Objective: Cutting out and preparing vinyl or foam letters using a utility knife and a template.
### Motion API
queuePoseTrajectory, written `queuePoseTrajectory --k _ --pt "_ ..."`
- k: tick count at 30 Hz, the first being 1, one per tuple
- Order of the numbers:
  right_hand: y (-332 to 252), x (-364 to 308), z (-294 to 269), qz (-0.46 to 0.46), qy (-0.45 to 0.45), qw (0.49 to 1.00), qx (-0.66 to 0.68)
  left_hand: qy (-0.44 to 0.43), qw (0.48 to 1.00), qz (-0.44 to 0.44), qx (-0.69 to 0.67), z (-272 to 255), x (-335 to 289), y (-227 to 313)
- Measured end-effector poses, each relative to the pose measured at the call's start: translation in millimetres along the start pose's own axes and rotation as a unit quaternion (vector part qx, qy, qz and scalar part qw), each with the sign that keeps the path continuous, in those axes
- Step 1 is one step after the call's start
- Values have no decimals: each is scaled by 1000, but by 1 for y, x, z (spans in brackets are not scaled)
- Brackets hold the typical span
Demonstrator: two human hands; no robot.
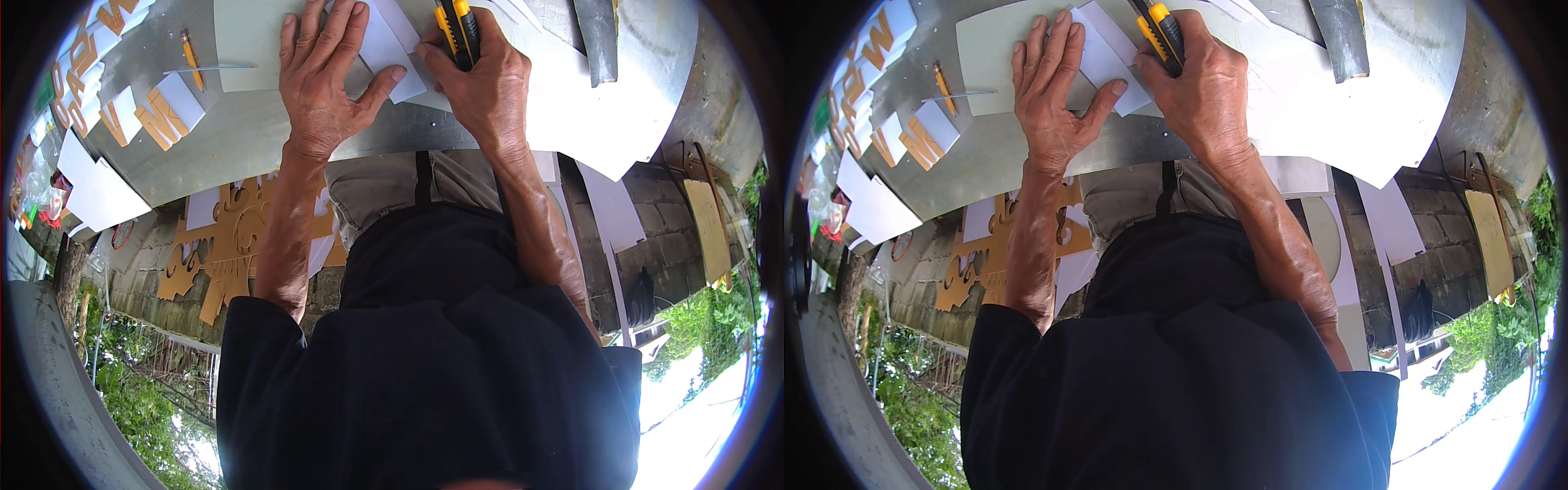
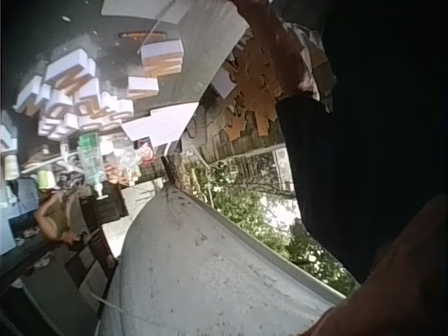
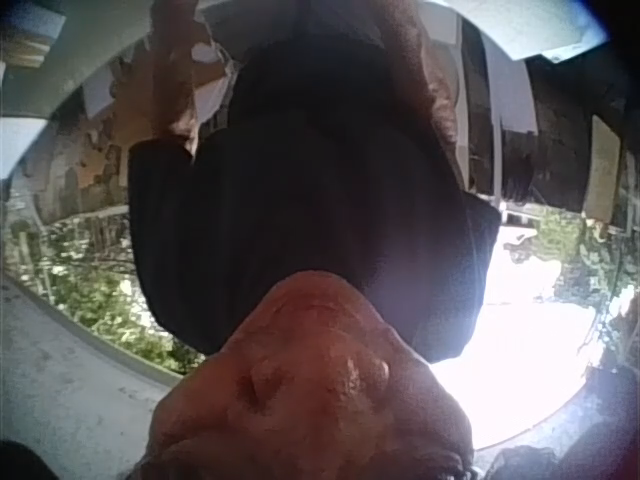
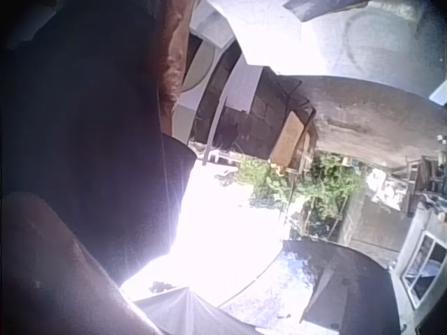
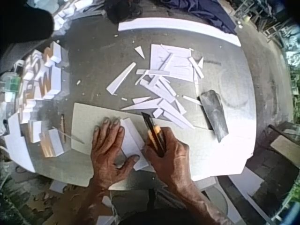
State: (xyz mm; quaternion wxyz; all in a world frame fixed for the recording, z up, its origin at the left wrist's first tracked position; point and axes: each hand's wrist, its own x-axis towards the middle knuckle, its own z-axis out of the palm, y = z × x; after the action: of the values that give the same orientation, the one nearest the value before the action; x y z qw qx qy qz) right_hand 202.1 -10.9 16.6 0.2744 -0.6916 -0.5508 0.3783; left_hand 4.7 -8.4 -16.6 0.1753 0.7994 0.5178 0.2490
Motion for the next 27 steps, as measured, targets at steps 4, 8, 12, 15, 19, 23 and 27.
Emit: queuePoseTrajectory --k 4,8,12,15,19,23,27 --pt "-4 2 0 0 2 1000 12 -2 1000 -3 4 0 0 1" --pt "-17 5 -10 78 -41 995 52 0 1000 -3 5 0 0 1" --pt "-17 6 -10 46 -23 998 30 -1 1000 -5 6 1 -1 0" --pt "-23 7 -13 88 -47 993 58 1 1000 -4 5 1 -2 -1" --pt "-18 7 -11 85 -50 993 61 -1 1000 -6 4 0 0 1" --pt "-1 1 -1 3 -7 1000 13 1 1000 -2 2 1 -1 -1" --pt "-1 0 0 5 -3 1000 6 0 1000 -3 0 0 -1 -1"
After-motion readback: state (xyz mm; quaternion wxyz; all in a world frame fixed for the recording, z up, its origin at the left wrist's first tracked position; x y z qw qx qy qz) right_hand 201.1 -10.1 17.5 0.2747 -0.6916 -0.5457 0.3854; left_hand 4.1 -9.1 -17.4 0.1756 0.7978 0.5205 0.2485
